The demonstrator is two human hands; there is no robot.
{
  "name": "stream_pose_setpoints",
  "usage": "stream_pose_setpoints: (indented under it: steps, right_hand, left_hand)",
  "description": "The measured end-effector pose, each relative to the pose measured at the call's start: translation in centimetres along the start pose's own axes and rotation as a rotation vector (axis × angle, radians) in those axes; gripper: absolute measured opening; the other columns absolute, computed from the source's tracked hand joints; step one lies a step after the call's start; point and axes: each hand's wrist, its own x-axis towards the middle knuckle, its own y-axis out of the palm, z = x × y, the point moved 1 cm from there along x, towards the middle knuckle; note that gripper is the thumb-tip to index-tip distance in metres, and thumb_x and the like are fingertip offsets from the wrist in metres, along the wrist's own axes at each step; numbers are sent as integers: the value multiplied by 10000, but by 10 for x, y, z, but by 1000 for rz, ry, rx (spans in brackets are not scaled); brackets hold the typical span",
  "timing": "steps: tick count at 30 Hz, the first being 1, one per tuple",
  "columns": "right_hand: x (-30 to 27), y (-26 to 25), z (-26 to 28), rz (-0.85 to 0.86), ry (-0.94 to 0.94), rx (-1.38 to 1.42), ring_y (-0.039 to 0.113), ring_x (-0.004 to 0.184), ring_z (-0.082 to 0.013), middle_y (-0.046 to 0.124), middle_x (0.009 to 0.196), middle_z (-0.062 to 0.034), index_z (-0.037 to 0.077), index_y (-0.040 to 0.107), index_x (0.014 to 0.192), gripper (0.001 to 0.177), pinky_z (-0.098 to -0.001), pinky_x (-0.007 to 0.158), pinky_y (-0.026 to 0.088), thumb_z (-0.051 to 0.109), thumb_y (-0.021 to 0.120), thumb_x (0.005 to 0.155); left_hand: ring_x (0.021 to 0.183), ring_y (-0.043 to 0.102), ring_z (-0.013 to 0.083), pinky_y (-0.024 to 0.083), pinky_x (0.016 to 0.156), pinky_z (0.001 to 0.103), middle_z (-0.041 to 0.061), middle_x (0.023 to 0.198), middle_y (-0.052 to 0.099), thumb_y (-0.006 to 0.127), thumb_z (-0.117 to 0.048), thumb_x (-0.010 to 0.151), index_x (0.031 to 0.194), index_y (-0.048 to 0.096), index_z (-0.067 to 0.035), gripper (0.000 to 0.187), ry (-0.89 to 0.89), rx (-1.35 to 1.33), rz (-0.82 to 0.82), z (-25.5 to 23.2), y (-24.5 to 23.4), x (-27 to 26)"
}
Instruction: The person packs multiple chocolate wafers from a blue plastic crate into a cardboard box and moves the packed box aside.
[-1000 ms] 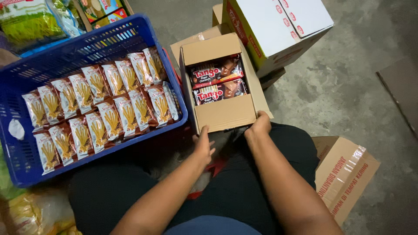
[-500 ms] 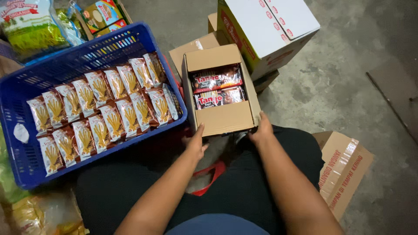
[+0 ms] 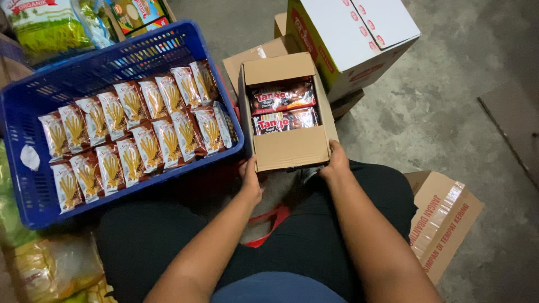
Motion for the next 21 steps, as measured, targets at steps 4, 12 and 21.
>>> stream_pose_setpoints:
  steps: [4, 12, 21]
  right_hand:
    - [15, -5, -1, -38, -10, -127, 558, 1332, -419, 533, 1435, -307, -67, 395, 1485, 733, -590, 1035, 507, 369, 653, 956]
    - [89, 2, 59, 89, -346, -1275, 635, 1187, -461, 695, 1205, -265, -23, 712, 1253, 559, -619, 886, 548, 422, 660, 918]
    - [51, 57, 35, 426, -104, -612, 714, 836, -273, 730, 894, -160, 28, 746, 1088, 528, -347, 661, 587, 466, 465, 1002]
  left_hand:
    - [1591, 19, 385, 12, 1285, 592, 145, 1723, 70, 602, -677, 913, 1629, 207, -191, 951, 45, 7, 73, -11, -3, -2]
    - [1603, 58, 317, 28, 1319, 501, 111, 1733, 115, 558, -745, 877, 1643, 199, -206, 1003, 18, 114, 232, -51, 19, -27]
    - [1489, 380, 342, 262, 1284, 480, 198, 1581, 426, 632, -744, 867, 1556, 419, -200, 903, -55, -155, 161, -8, 36, 78]
